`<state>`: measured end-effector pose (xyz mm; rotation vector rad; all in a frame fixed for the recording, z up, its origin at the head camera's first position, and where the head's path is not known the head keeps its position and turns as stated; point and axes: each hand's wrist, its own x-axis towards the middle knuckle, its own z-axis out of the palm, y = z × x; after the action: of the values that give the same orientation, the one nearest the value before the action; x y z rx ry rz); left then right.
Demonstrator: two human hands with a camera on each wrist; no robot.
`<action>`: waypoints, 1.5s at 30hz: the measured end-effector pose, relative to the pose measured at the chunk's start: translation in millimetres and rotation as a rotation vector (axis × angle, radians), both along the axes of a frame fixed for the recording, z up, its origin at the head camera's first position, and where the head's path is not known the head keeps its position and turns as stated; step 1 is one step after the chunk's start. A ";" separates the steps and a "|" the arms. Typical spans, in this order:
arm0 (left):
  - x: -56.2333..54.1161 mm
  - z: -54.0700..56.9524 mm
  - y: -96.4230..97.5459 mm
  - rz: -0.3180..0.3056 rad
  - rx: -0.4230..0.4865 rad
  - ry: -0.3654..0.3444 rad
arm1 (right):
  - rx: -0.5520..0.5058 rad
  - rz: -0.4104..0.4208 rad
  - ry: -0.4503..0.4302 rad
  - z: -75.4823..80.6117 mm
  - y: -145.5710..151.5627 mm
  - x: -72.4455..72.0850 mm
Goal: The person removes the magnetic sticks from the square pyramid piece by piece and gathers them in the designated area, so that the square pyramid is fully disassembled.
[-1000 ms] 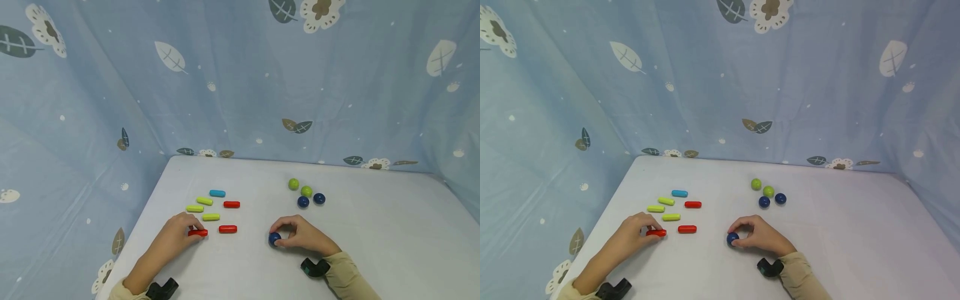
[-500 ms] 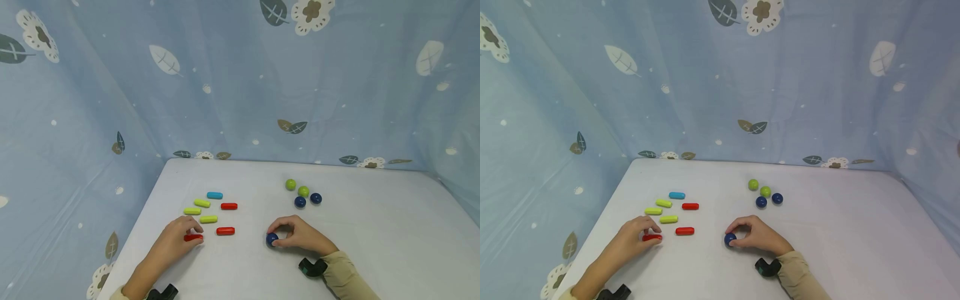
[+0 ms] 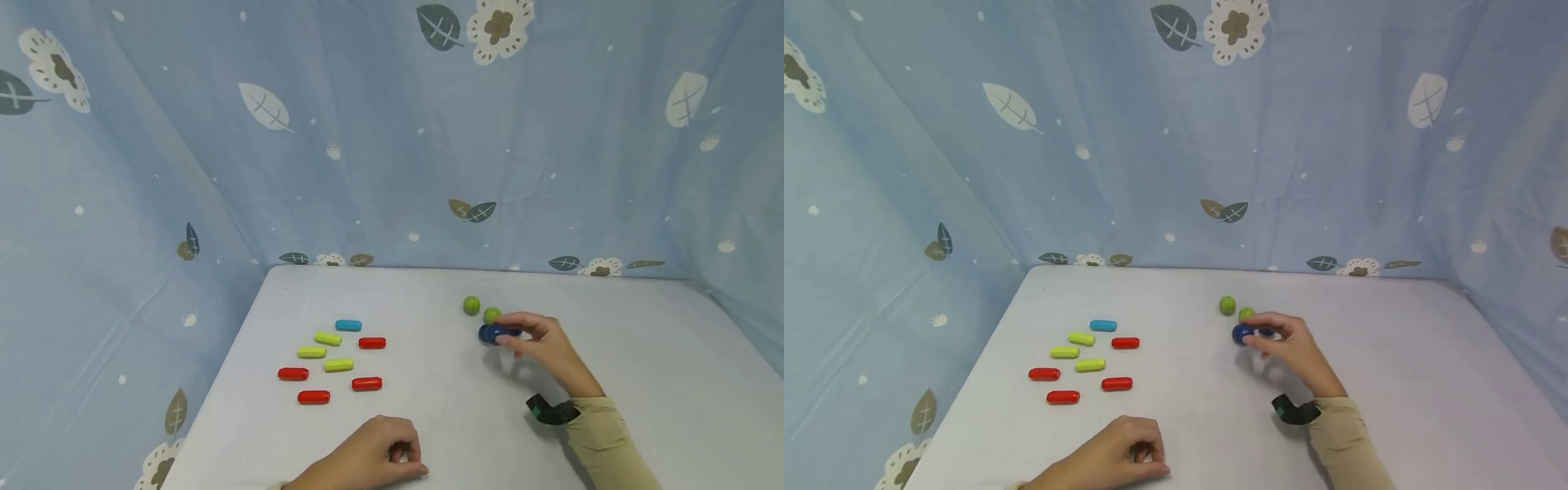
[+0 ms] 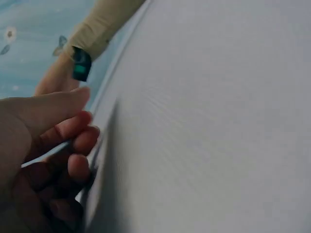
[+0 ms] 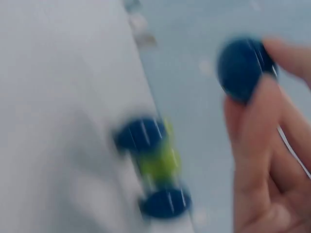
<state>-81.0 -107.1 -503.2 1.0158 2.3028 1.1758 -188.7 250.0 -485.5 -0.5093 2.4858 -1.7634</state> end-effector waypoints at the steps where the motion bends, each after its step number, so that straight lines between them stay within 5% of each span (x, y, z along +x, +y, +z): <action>1: 0.2 -3.4 0.3 0.007 0.019 0.001 | 0.006 -0.089 0.012 -0.9 10.5 -3.2; 4: -0.1 -9.7 -0.3 0.037 0.084 -0.024 | 0.035 -0.309 -0.007 -9.6 35.6 -11.9; 8: -0.2 -11.2 0.1 0.053 0.097 -0.035 | 0.085 -0.410 -0.068 -26.2 50.7 -19.0; 45: -5.6 -6.5 -0.3 0.091 0.061 -0.096 | 0.104 -0.381 -0.048 -38.8 48.6 -23.5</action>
<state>-86.6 -107.4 -509.8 0.8631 2.2719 1.3086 -212.2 298.7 -524.3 0.0183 2.7620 -1.7150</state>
